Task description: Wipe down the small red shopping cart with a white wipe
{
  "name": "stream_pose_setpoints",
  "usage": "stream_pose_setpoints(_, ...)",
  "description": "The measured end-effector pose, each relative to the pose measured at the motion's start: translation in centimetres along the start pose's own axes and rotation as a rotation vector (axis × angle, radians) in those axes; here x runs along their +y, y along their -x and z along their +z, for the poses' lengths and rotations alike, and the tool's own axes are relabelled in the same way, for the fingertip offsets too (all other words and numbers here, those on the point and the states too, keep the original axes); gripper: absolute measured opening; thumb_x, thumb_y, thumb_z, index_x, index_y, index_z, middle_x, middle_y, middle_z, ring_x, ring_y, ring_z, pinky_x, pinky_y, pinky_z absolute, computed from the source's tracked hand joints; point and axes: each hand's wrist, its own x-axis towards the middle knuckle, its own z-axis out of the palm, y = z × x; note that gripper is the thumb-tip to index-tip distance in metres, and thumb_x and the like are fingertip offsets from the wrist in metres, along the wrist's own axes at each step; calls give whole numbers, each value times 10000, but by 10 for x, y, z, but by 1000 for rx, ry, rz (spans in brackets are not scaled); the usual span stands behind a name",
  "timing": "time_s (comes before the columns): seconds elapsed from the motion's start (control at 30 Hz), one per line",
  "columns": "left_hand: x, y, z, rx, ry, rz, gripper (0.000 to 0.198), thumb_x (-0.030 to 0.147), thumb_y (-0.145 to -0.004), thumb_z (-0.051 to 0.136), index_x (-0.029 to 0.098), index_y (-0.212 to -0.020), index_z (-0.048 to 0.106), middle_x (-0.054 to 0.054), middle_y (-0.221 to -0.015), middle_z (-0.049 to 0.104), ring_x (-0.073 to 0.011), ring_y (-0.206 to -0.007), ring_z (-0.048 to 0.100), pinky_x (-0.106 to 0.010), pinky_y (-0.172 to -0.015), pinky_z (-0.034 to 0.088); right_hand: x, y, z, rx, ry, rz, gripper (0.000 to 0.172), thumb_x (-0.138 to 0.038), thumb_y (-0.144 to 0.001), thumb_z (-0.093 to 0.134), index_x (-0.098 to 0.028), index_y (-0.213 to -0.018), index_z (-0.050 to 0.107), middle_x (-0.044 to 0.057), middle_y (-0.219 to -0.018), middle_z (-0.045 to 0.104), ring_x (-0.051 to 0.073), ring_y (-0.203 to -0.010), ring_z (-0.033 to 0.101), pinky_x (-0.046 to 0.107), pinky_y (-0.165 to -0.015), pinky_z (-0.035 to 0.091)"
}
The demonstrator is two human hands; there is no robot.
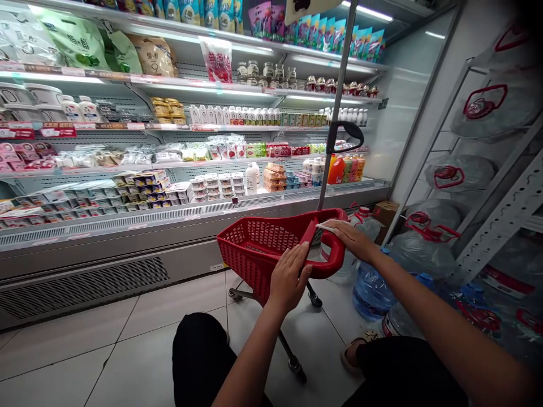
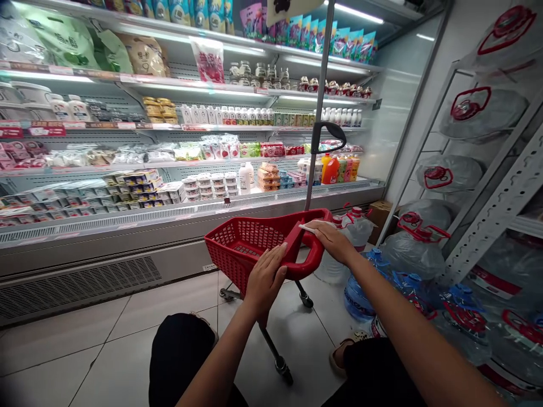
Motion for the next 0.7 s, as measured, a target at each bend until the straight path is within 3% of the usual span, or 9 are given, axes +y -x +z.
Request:
stream_pose_setpoints(0.17,-11,11,2,58,-55,-25,583,444,-1118,250,289,-1679,216,-25,-1714,335,-204,-1599,273,-483,-1331,192,-37,24,3,12,-7,-72,469,-394,-1100,300,-328,-1454,599,20,-1452,656,244,-1419,547,566,-1238,386)
stream_pose_setpoints(0.3,-21,12,2,98,-45,-39,595,463,-1117,207,291,-1685,183,-31,-1732,293,-205,-1616,216,-491,-1329,162,-76,39,4,-37,40,-137,450,-343,-1105,320,-335,-1440,620,18,-1422,680,237,-1414,553,542,-1228,415)
stream_pose_setpoints(0.43,-32,0,-4,77,-19,-99,614,492,-1112,149,280,-1688,171,-48,-1736,280,-205,-1621,196,-496,-1321,181,-114,39,11,-76,83,-185,458,-301,-1110,321,-334,-1490,575,17,-1391,702,208,-1329,624,487,-1202,463)
stream_pose_setpoints(0.53,-29,-11,-10,103,5,-185,681,566,-1093,82,248,-1686,186,-80,-1735,279,-233,-1617,213,-517,-1315,196,-138,33,23,-113,111,-277,495,-294,-1103,358,-331,-1588,447,13,-1499,625,200,-1395,574,442,-1201,473)
stream_pose_setpoints(0.63,-14,-17,-17,186,60,-155,739,630,-1069,46,245,-1687,179,-77,-1727,304,-236,-1601,268,-468,-1294,280,-147,30,34,-111,138,-376,535,-300,-1093,400,-313,-1627,380,25,-1564,558,217,-1462,506,451,-1212,463)
stream_pose_setpoints(0.7,-5,-19,-19,202,50,-110,728,644,-1074,127,261,-1694,130,-71,-1714,336,-240,-1569,346,-439,-1258,355,-140,29,36,-116,144,-393,537,-304,-1091,412,-306,-1627,382,35,-1561,560,222,-1467,499,457,-1211,465)
